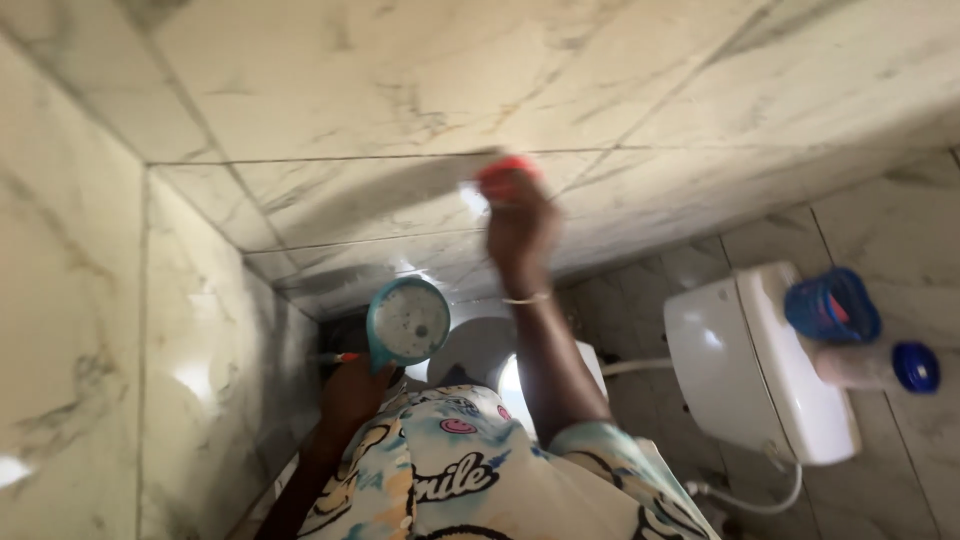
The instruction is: The person scrubs the tiled bathroom walls with a red sponge while holding a blue plastic scoop containing soapy water. They repeatedly dip the sponge into the scoop and wipe different sections of the wall near the toilet.
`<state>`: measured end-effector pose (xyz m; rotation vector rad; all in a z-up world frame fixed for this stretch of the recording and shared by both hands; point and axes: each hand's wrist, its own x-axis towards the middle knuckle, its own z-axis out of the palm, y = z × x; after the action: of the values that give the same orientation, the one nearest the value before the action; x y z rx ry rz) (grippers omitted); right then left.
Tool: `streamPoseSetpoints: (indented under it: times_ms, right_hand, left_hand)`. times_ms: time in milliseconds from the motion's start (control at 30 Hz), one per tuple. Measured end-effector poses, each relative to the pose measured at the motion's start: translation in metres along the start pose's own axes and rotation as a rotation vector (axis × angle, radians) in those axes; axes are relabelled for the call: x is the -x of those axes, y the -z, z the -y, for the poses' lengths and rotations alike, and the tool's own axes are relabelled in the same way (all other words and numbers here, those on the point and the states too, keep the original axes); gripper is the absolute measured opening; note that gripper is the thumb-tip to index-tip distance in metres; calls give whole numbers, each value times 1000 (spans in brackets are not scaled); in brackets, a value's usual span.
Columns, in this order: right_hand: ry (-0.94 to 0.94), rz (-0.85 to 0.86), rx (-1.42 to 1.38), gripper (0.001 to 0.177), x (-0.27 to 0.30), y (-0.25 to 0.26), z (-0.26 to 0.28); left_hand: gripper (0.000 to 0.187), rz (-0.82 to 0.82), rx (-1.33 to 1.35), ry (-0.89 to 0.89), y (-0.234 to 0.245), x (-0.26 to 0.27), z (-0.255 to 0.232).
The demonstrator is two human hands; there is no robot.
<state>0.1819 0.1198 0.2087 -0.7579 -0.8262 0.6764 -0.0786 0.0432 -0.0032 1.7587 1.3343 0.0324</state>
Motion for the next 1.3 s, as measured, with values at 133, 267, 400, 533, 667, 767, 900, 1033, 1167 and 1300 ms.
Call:
streamPoseSetpoints:
  times_ms: [133,267,400,533,667,767,900,1033,1167,1300]
  right_hand:
    - [361,7,1126,12,6,-37,2]
    - [446,251,1082,25,26,-120,-33]
    - [434,330,1059,18,30,-140,-48]
    - [-14,174,746,33,17,-74,-27]
    - [212,-157,548,21,5,-17,-12]
    - [260,-109,349,21,15,-34,-35]
    - [541,487,905,26,43,-122,-98]
    - [522,586,900,11,51,-147,-108]
    - [72,456,1161,18,27,-80,-80]
    - [316,-121,533,21,7,35,-44]
  left_hand:
    - [44,-7,21,50,-1,3,11]
    - [38,-28,72,-40,-3,11,29]
    - [39,-105,26,-16,5,11,26]
    - [40,-31,24,36,10,16,20]
    - [39,-57,75,39,20,22,18]
    - [39,-16,68,93,19,25,17]
    - [39,-15,-65,76,14,24,21]
    - [35,-41,81,99,10,28,22]
    - [33,-87,-63,-39,9,34,25]
    - [39,40,166,264,5,35,35]
